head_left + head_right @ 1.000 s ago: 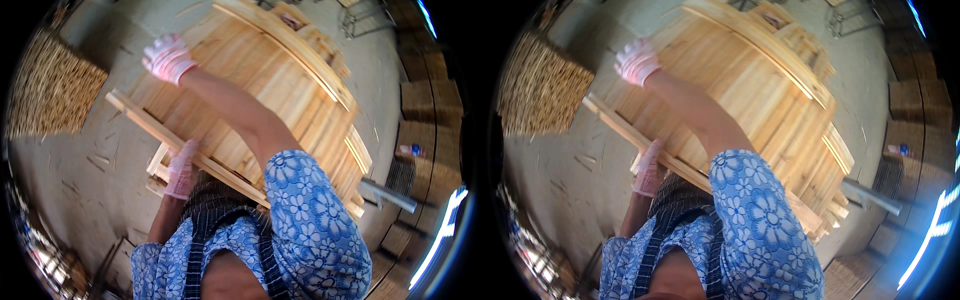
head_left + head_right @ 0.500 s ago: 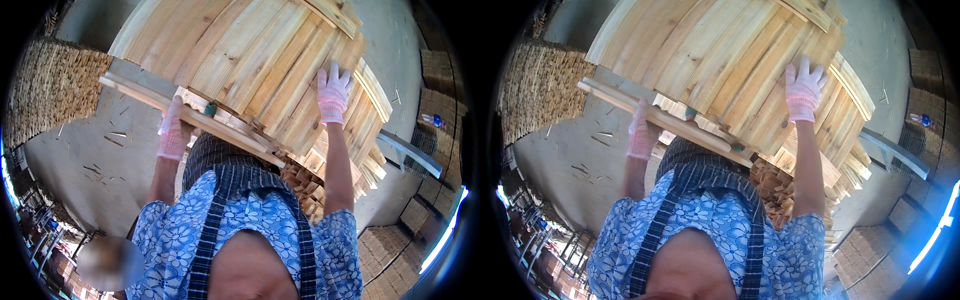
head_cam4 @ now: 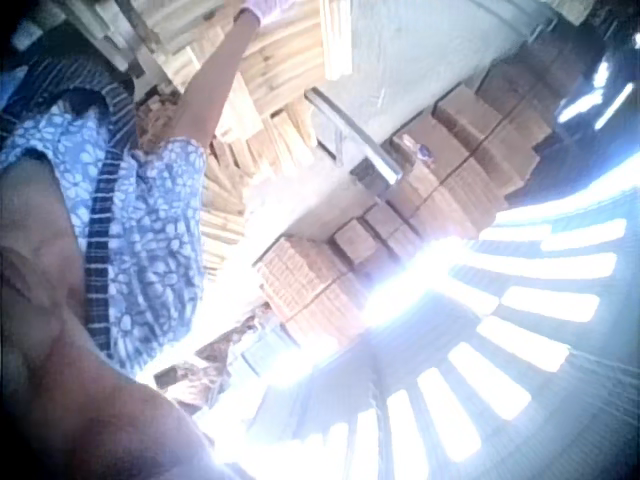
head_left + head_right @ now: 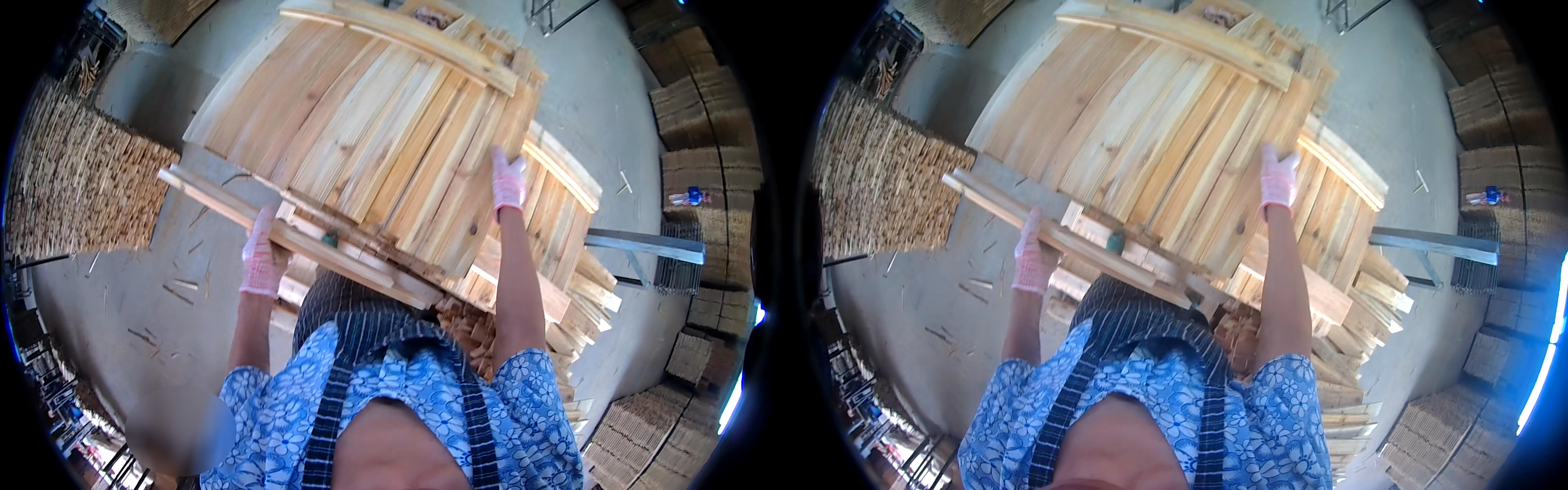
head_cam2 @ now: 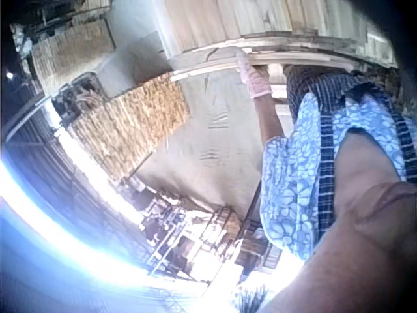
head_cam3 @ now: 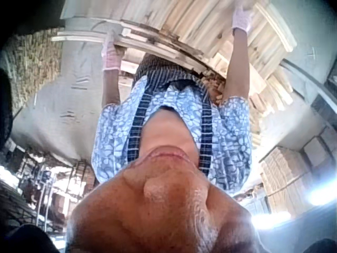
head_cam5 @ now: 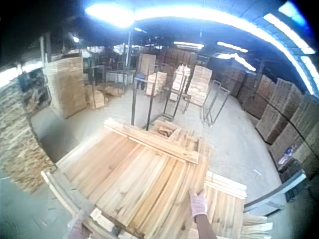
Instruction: The person picks up wooden planks from a pile and stacks them onto a wooden pallet. They repeatedly lift, carry, and place the planks in a neat arrangement on the pallet.
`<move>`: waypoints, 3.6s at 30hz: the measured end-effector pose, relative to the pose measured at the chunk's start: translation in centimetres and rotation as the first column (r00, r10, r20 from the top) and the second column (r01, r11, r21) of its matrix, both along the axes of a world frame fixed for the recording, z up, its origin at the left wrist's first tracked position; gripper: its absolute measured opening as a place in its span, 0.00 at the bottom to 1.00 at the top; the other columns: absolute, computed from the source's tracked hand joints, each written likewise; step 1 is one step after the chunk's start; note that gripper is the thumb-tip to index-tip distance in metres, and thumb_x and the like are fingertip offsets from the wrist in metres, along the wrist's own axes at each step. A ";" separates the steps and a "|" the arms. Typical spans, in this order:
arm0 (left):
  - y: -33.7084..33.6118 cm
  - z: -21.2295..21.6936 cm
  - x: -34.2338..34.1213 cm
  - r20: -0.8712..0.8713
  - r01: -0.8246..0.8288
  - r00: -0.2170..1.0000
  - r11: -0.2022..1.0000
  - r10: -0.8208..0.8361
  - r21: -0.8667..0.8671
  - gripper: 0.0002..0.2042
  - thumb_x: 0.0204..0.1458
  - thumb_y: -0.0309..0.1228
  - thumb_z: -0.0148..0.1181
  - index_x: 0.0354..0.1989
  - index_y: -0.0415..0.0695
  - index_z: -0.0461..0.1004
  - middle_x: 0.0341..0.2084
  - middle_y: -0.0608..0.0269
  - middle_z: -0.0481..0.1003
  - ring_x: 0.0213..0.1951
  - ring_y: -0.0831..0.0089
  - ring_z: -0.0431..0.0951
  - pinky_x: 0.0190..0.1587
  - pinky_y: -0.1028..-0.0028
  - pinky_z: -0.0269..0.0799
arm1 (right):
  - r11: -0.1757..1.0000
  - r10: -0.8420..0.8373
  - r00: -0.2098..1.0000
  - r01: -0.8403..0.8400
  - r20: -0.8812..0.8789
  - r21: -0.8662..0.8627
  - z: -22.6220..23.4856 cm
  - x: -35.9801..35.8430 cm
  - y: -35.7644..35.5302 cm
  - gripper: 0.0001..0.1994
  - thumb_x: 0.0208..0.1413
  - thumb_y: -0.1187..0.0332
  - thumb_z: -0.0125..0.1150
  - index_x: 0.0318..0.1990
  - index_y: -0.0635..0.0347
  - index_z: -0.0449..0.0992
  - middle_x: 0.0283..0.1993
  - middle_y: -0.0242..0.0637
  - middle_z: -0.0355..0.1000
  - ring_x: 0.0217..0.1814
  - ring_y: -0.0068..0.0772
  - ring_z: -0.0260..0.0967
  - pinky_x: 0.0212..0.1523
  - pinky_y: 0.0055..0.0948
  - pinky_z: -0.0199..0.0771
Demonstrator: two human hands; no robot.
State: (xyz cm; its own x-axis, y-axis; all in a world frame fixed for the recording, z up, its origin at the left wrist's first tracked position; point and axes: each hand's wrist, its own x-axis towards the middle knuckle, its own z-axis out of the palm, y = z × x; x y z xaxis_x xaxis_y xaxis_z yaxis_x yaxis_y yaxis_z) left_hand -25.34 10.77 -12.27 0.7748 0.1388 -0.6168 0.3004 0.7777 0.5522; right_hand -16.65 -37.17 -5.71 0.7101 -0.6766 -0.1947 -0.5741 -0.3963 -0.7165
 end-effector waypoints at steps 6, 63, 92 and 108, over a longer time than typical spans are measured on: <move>0.2 1.0 6.3 -0.045 0.107 0.994 0.991 -0.104 0.083 0.33 0.52 0.43 0.74 0.60 0.54 0.58 0.49 0.54 0.69 0.44 0.53 0.78 0.37 0.44 0.81 | 1.000 -0.004 0.998 0.005 0.055 -0.019 -0.9 0.4 0.2 0.49 0.56 0.39 0.60 0.73 0.70 0.52 0.65 0.64 0.69 0.69 0.62 0.67 0.67 0.45 0.66; -32.2 22.3 4.8 -0.384 -0.043 -0.528 -0.428 -0.757 0.903 0.33 0.57 0.35 0.68 0.71 0.44 0.63 0.58 0.51 0.73 0.60 0.62 0.75 0.63 0.64 0.70 | 0.825 0.131 0.962 0.027 0.238 -0.564 11.8 -31.7 -7.0 0.28 0.56 0.62 0.69 0.65 0.54 0.72 0.55 0.47 0.73 0.56 0.53 0.72 0.56 0.44 0.74; -96.9 -3.5 -16.6 -0.719 -0.290 -0.446 -0.674 -0.533 0.680 0.37 0.50 0.48 0.74 0.62 0.39 0.66 0.39 0.52 0.79 0.36 0.66 0.80 0.40 0.65 0.76 | 0.018 -0.944 0.153 0.908 -0.292 0.418 -19.6 -45.0 -44.5 0.43 0.49 0.55 0.69 0.67 0.68 0.55 0.61 0.65 0.67 0.59 0.62 0.72 0.58 0.51 0.75; -89.2 -10.6 -14.0 -0.818 -0.268 -0.450 -0.819 -0.360 0.508 0.62 0.41 0.56 0.78 0.80 0.49 0.41 0.73 0.41 0.55 0.73 0.46 0.58 0.71 0.57 0.59 | -0.198 -0.979 -0.032 0.413 -0.203 0.889 -22.4 -46.3 -44.8 0.37 0.49 0.54 0.76 0.60 0.65 0.64 0.42 0.46 0.74 0.32 0.39 0.71 0.34 0.37 0.76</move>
State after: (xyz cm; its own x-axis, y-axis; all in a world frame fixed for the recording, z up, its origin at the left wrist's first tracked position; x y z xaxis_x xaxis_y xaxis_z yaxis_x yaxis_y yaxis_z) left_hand -39.37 -78.42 -22.91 0.1402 -0.6683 -0.7306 -0.8138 -0.4980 0.2994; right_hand -62.97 -81.93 -28.08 -0.1246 -0.5504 -0.8255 0.5072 0.6798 -0.5298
